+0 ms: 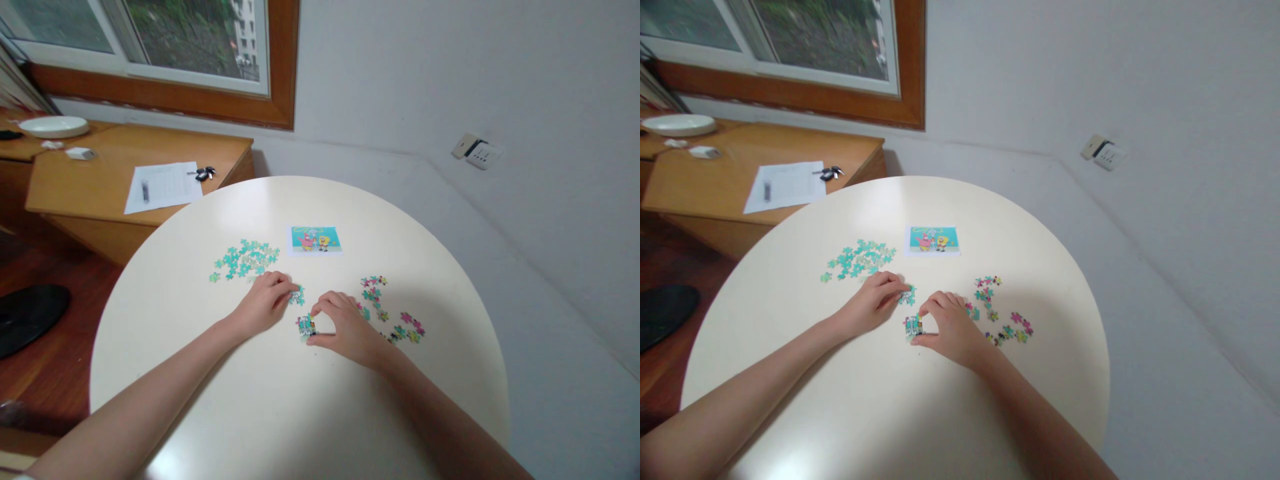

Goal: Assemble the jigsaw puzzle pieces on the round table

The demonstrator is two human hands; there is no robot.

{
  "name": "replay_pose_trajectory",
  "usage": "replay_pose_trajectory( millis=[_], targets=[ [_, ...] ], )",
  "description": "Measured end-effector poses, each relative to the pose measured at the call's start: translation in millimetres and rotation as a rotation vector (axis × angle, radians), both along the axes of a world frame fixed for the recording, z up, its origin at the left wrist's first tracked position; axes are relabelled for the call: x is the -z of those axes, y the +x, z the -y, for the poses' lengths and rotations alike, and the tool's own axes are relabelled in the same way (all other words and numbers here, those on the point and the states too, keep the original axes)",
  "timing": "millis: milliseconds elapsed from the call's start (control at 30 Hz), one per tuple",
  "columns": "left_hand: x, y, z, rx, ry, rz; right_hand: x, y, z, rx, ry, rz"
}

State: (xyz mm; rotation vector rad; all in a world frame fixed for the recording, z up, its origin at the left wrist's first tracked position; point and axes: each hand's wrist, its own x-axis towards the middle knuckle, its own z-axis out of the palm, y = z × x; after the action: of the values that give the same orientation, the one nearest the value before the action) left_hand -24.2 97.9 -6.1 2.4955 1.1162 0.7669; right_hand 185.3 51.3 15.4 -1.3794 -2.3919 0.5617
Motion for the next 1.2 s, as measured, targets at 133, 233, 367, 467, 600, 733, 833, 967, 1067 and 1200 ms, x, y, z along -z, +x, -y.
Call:
replay_pose_trajectory(
  millis=[133, 233, 367, 467, 600, 733, 833, 967, 1067, 1200],
  targets=[
    [4.8, -0.6, -1.9, -0.009, 0.000, 0.045, -0.4, 0.0, 0.3, -0.010, -0.009, -0.012],
    [5.7, -1.1, -2.5, -0.011, -0.007, 0.040, -1.8, -0.1, 0.9, -0.017, -0.012, -0.015],
    [4.3, -1.1, -2.2, -0.013, -0.017, 0.041, -3.4, -0.2, 1.8, -0.039, -0.028, -0.002],
    [3.5, -1.0, -2.1, -0.012, -0.026, 0.046, -3.9, -0.2, 2.7, -0.040, -0.047, 0.004],
    [3.0, -1.3, -2.1, 0.002, -0.031, 0.056, -5.5, -0.6, 4.4, -0.070, -0.064, 0.017],
    [2.2, -1.5, -2.2, -0.006, -0.044, 0.063, -7.3, -1.0, 5.7, -0.104, -0.068, 0.017],
    [1.6, -1.5, -2.4, -0.006, -0.056, 0.068, -8.8, -0.7, 5.9, -0.119, -0.062, 0.015],
    [0.2, -1.6, -3.0, -0.004, -0.064, 0.065, -11.9, 0.4, 5.3, -0.130, -0.050, 0.014],
    [-1.2, -1.4, -3.2, -0.002, -0.066, 0.065, -12.0, 3.0, 3.1, -0.091, -0.018, -0.006],
    [-2.2, -1.1, -2.8, -0.006, -0.069, 0.066, -8.7, 10.7, -5.0, -0.004, 0.050, -0.019]
  ],
)
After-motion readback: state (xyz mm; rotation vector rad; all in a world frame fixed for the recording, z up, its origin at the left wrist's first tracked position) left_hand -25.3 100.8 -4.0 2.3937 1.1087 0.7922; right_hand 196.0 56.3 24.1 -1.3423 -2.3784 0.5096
